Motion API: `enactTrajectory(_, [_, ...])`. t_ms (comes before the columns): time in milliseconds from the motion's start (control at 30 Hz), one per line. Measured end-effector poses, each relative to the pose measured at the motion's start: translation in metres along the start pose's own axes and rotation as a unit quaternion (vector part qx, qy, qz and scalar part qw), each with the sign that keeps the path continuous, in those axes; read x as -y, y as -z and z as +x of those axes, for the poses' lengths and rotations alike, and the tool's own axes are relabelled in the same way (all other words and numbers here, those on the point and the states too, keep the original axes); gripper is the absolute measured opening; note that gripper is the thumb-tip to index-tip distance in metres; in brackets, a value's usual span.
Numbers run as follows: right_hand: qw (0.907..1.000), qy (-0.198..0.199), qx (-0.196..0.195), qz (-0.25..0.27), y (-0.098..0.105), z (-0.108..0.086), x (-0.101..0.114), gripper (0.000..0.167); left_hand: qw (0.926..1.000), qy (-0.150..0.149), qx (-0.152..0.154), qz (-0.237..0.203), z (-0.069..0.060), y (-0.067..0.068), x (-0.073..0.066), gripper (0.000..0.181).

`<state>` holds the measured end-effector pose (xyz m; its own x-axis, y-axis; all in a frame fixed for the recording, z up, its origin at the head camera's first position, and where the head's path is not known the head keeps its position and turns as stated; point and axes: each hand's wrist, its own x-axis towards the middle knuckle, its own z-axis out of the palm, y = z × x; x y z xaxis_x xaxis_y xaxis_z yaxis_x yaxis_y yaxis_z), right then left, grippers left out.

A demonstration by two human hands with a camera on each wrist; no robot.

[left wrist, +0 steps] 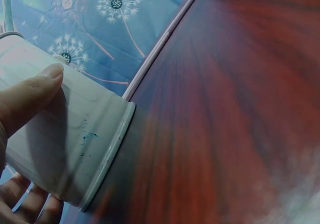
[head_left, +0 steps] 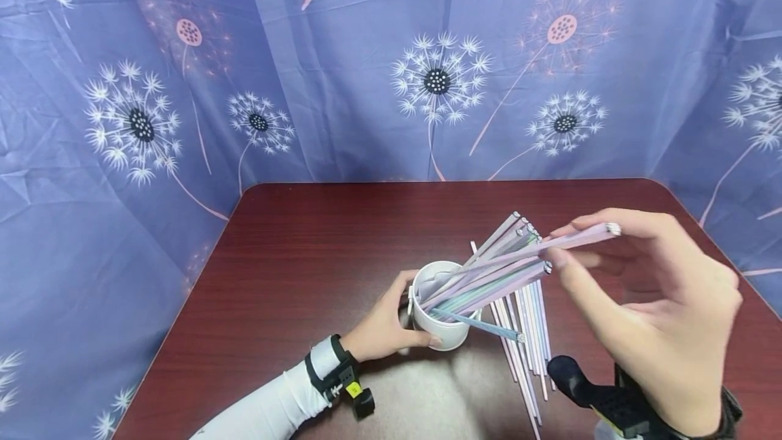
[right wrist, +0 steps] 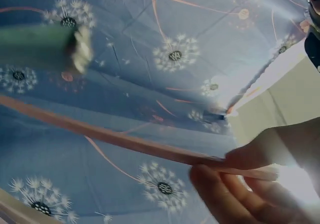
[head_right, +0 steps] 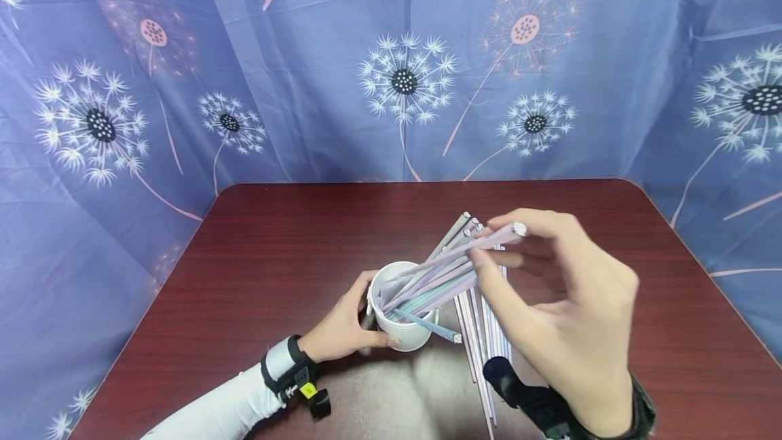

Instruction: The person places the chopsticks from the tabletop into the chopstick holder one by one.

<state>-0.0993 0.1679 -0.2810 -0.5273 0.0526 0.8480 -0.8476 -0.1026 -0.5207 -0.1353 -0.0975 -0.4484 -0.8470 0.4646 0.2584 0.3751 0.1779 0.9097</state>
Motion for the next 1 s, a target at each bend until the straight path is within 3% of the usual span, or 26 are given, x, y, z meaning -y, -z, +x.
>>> enactTrajectory(100, [0.9896, -0.030, 0.064, -0.125, -0.010, 0.004, 0.004, 0.037, 1.0000, 0.004, 0.000, -0.004, 0.000, 0.000, 0.000, 0.087])
enactTrajectory(200, [0.9612, -0.058, 0.128, -0.237, -0.021, 0.009, 0.004, 0.036, 0.9999, 0.008, -0.001, -0.007, 0.000, 0.000, 0.000, 0.087])
enactTrajectory(300, [0.9434, -0.079, 0.176, -0.270, -0.029, 0.011, -0.004, 0.034, 0.9999, 0.015, -0.001, -0.006, 0.000, 0.000, -0.001, 0.088])
enactTrajectory(467, [0.9340, -0.081, 0.206, -0.280, -0.035, 0.008, -0.021, 0.033, 0.9996, 0.027, -0.001, -0.003, 0.000, -0.001, 0.005, 0.089])
enactTrajectory(567, [0.9310, -0.069, 0.200, -0.297, -0.036, 0.008, -0.025, 0.033, 0.9997, 0.026, -0.002, 0.001, 0.001, -0.003, 0.016, 0.091])
enactTrajectory(733, [0.9307, -0.027, 0.152, -0.332, -0.035, 0.012, -0.023, 0.033, 0.9998, 0.018, 0.001, 0.000, 0.002, -0.004, 0.030, 0.093])
enactTrajectory(900, [0.9294, -0.014, 0.111, -0.352, -0.030, 0.018, -0.017, 0.027, 0.9999, 0.012, 0.003, -0.012, 0.001, -0.004, 0.029, 0.093])
enactTrajectory(1000, [0.9347, -0.012, 0.065, -0.349, -0.023, 0.022, -0.013, 0.023, 0.9999, 0.013, 0.003, -0.011, 0.000, -0.005, 0.024, 0.092])
